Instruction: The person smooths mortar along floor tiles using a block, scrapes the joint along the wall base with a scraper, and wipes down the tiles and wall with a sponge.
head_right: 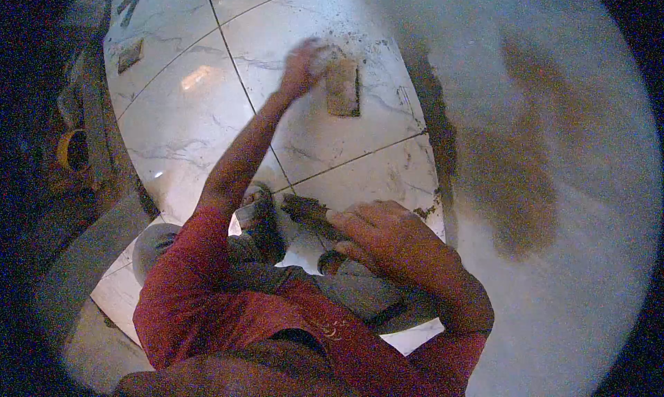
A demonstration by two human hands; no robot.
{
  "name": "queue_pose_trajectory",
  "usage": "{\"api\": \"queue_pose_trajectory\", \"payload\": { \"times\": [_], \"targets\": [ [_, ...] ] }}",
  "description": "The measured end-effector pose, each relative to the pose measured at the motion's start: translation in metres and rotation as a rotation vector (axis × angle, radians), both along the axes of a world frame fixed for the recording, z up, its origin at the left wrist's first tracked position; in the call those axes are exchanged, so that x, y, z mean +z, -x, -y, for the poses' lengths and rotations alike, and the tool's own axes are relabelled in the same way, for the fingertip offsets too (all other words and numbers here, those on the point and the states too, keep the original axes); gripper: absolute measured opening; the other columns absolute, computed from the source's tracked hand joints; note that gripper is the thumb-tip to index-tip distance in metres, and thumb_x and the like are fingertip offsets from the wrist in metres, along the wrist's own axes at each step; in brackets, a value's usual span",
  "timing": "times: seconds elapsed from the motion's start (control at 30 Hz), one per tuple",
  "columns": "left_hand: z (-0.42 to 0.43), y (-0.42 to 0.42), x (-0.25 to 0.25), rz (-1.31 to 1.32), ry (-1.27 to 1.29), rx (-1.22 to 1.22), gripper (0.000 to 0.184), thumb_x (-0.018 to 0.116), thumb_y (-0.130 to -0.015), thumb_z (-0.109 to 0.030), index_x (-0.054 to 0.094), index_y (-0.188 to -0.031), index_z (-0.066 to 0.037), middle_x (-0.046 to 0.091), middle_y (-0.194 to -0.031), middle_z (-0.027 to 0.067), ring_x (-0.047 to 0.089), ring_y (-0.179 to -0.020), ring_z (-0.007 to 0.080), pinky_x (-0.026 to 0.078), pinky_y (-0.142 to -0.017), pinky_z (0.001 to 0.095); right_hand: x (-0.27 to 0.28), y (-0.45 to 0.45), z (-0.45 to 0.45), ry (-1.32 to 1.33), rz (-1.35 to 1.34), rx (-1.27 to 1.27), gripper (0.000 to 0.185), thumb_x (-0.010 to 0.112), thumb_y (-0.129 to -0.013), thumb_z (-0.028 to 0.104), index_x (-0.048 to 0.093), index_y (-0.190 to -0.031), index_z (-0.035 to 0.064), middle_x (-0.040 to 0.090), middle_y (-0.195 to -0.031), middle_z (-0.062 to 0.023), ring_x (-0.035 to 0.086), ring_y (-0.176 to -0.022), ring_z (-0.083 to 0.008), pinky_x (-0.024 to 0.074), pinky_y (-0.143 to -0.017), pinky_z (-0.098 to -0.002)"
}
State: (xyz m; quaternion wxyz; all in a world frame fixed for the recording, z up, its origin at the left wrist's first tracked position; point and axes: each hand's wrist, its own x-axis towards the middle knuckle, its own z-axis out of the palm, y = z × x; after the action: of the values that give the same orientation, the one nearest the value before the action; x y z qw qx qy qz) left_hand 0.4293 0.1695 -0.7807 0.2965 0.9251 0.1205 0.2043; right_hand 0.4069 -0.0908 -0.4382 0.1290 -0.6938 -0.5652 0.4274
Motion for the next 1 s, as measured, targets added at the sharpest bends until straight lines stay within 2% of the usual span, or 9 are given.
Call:
{"api": "queue_pose_trajectory", "payload": {
  "times": [0.2,0.3,0.47,0.7,0.77,0.8,0.87,0.9,1.0],
  "targets": [
    [0.074,0.004,0.011,-0.273,-0.205,-0.453,0.072,0.069,-0.067,-0.048,0.042,-0.129,-0.023,0.028,-0.143,0.0098,0.020,-0.134,0.0333,0.010,-0.102,0.0658,-0.014,-0.012,-0.022,0.134,-0.012,0.027,0.043,0.058,-0.083,0.031,0.051,-0.120,0.0107,0.058,-0.106,-0.0146,0.053,-0.102,-0.0325,0.0425,-0.088,-0.0410],
    [0.046,-0.006,-0.006,-0.269,-0.265,-0.362,0.073,0.068,-0.067,-0.049,0.041,-0.130,-0.025,0.027,-0.144,0.0069,0.019,-0.134,0.0328,0.009,-0.102,0.0660,-0.022,-0.023,-0.022,0.012,-0.042,0.015,0.044,0.059,-0.083,0.030,0.050,-0.122,0.0100,0.058,-0.106,-0.0150,0.056,-0.098,-0.0319,0.0441,-0.085,-0.0408],
    [-0.048,-0.013,0.044,-0.450,-0.386,-0.398,0.068,0.061,-0.078,-0.047,0.033,-0.136,-0.025,0.022,-0.146,0.0054,0.020,-0.134,0.0330,0.015,-0.099,0.0684,-0.047,-0.060,-0.022,0.167,-0.024,-0.251,0.043,0.059,-0.084,0.028,0.050,-0.120,0.0058,0.058,-0.109,-0.0165,0.060,-0.092,-0.0305,0.0464,-0.082,-0.0398],
    [-0.232,0.029,0.089,-0.832,-0.021,-0.076,0.071,0.064,-0.075,-0.047,0.034,-0.134,-0.020,0.043,-0.133,0.0121,0.043,-0.120,0.0335,0.035,-0.096,0.0555,-0.112,-0.116,-0.035,0.134,0.347,-0.300,0.040,0.056,-0.085,0.028,0.052,-0.118,0.0046,0.058,-0.111,-0.0170,0.058,-0.097,-0.0320,0.0451,-0.086,-0.0406],
    [-0.274,0.083,0.055,-0.763,0.062,0.163,0.071,0.062,-0.076,-0.049,0.034,-0.134,-0.021,0.041,-0.134,0.0137,0.041,-0.122,0.0339,0.035,-0.098,0.0521,-0.118,-0.121,-0.049,0.313,0.432,-0.227,0.038,0.055,-0.086,0.024,0.051,-0.117,0.0017,0.059,-0.109,-0.0190,0.055,-0.104,-0.0342,0.0421,-0.090,-0.0403],
    [-0.291,0.120,0.015,-0.705,0.060,0.244,0.077,0.064,-0.074,-0.050,0.031,-0.136,-0.018,0.039,-0.136,0.0151,0.039,-0.123,0.0362,0.033,-0.099,0.0529,-0.114,-0.124,-0.055,0.287,0.439,-0.209,0.038,0.053,-0.087,0.025,0.050,-0.117,0.0010,0.058,-0.110,-0.0198,0.054,-0.104,-0.0352,0.0422,-0.089,-0.0415],
    [-0.292,0.195,0.005,-0.868,0.125,0.469,0.099,0.068,-0.070,-0.051,0.012,-0.143,-0.016,0.031,-0.141,0.0170,0.034,-0.127,0.0355,0.029,-0.100,0.0568,-0.107,-0.139,-0.060,0.184,0.515,-0.152,0.037,0.052,-0.087,0.025,0.051,-0.116,0.0014,0.058,-0.109,-0.0200,0.054,-0.103,-0.0357,0.0422,-0.089,-0.0416],
    [-0.275,0.222,0.055,-0.995,0.327,0.609,0.106,0.070,-0.066,-0.054,0.005,-0.144,-0.022,0.013,-0.148,0.0146,0.024,-0.131,0.0389,0.026,-0.098,0.0623,-0.102,-0.144,-0.059,0.080,0.571,-0.107,0.037,0.052,-0.087,0.025,0.052,-0.116,0.0018,0.058,-0.109,-0.0202,0.054,-0.102,-0.0362,0.0421,-0.089,-0.0418],
    [-0.255,0.272,0.041,-1.049,0.291,0.706,0.111,0.071,-0.062,-0.057,0.004,-0.144,-0.024,-0.004,-0.150,0.0098,0.011,-0.134,0.0433,0.022,-0.094,0.0703,-0.035,-0.148,-0.106,0.143,0.630,-0.082,0.035,0.050,-0.088,0.026,0.054,-0.112,0.0021,0.058,-0.108,-0.0198,0.054,-0.101,-0.0365,0.0420,-0.089,-0.0422]
  ]
}}
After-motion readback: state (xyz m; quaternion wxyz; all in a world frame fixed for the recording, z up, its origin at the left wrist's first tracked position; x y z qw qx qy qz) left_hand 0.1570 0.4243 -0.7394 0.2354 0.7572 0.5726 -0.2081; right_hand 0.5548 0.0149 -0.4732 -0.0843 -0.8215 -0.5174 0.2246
